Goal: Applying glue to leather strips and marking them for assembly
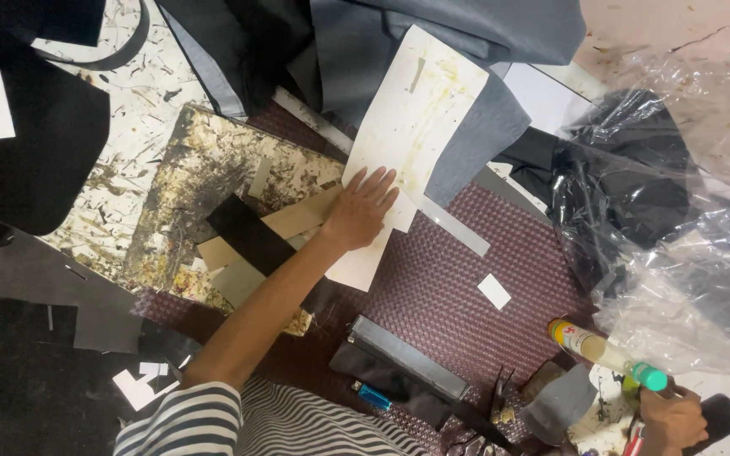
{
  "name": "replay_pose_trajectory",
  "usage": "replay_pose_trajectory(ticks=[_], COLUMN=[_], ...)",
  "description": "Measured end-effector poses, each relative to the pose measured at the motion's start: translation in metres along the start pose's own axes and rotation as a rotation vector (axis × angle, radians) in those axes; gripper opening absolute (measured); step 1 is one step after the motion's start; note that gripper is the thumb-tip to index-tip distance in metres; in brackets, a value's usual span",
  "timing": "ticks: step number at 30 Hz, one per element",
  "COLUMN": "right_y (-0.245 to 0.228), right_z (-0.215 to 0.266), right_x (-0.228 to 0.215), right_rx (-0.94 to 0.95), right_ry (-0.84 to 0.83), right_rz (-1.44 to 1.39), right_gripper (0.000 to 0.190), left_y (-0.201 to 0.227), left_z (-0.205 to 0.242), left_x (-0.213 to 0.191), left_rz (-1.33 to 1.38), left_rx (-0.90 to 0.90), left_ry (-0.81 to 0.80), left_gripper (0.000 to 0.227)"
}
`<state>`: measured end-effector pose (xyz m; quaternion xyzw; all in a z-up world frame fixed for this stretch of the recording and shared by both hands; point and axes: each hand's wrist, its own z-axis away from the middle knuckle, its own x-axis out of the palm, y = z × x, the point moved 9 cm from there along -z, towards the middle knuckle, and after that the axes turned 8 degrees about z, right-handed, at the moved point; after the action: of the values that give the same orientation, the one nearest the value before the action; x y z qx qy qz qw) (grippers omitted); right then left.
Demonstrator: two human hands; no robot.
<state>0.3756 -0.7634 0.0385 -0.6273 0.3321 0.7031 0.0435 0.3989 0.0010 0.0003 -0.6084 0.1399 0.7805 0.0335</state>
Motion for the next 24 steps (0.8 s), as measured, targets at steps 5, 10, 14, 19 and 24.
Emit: replay_pose_trajectory(ticks=[5,10,14,19,24], right_y=[0.001,0.002,0.006,0.010,0.027], right_z=[0.003,0.001,0.002,0.016,0.045], right_x=[0.004,0.002,0.011,0.002,-0.019], right_rx=[0.004,-0.013,-0.056,-0.045,-0.150], right_ry=[-0.084,-0.088,-0.125,0.029,0.379], right_rz=[-0.093,-0.088,0.030,0.246,-0.073], right_gripper=[0.060,0.053,0.044,0.050,0.034], left_y=[-0.001,0.000,0.000,0.004,0.007], left_z=[0.000,0.000,-0.001,0.008,0.027], left_x=[0.001,-0.001,-0.001,-0.020,-0.043], left_rz=[0.036,0.041,0.054,0.081,0.134], left_rx=[0.002,0.017,0.026,0.045,0.135], left_ry=[0.034,0.070,0.086,0.147,0.381], left_gripper=[0.072,0.072,0.073,0.072,0.062])
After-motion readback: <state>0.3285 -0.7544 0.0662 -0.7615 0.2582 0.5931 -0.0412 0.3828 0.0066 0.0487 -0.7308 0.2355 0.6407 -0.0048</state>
